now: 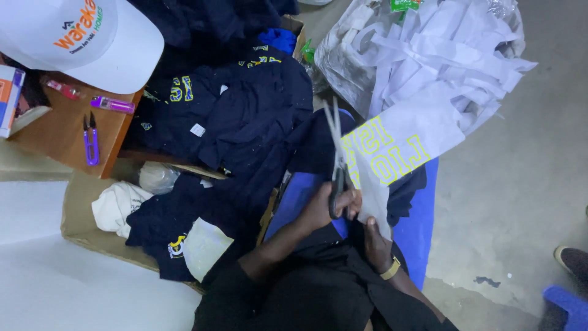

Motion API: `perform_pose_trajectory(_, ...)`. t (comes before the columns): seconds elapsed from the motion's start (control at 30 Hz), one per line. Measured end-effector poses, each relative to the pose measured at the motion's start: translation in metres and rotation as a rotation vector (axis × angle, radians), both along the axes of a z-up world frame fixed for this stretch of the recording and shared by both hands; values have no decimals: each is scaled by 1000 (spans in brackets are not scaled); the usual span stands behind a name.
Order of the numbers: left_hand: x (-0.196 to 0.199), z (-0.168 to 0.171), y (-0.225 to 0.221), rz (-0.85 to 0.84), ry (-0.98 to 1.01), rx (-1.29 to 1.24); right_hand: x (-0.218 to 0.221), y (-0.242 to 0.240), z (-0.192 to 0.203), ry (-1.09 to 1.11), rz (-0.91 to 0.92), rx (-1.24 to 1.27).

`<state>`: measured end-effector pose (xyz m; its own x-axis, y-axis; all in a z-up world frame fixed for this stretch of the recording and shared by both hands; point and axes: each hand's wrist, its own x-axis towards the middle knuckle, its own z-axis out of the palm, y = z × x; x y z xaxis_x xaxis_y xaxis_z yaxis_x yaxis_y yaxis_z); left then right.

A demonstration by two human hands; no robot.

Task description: Trimming excess fabric and loose threads from a shirt using scissors and a thread picker.

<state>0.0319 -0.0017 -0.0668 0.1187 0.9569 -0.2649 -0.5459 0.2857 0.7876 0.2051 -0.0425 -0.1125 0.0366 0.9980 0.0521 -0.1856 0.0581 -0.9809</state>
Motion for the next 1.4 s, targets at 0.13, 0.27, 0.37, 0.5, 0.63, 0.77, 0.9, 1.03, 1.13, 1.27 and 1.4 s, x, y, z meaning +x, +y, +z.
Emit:
perform_pose_trajectory(0.13, -55, 26, 38, 310, 943, 228, 18, -9, 15, -229, -42, -49)
perform_pose_trajectory(0.27, -91, 3, 98, 341, 1122, 245, 40, -18, 30, -273, 107, -338)
perform_pose_trajectory(0.37, -89, -44, 149, 237, 1060, 141, 49, -23, 85, -369, 85, -563)
perform_pose_trajectory(0.5, -30, -107, 211, -5, 397, 208, 70, -38, 78, 102, -56, -746)
perform_pose_trajectory(0.63, 21, -41, 208, -255, 344, 304, 110, -41, 33, -166, -12, -567)
perform_pose_trajectory(0.77, 31, -20, 182, 153, 121, 140, 179, -14, -7, -266, -238, -277)
perform_pose_trajectory(0.9, 4, 95, 86, 413, 314, 326, 293, 10, -68, -1498, -645, 806)
perform_pose_trajectory(1.03, -13, 118, 29, 373, 821, 280, 202, 135, 6, -521, -510, 254)
perform_pose_trajectory(1.13, -20, 90, 33, 360, 563, -118, 120, 185, 37, -1441, -83, 596)
perform_pose_trajectory(1.27, -34, 36, 27, 686, 133, -77, 58, 137, 82, -956, -62, 336)
perform_pose_trajectory(1.4, -32, 34, 23, 616, 97, -55, 50, 90, 148, -884, -121, 482)
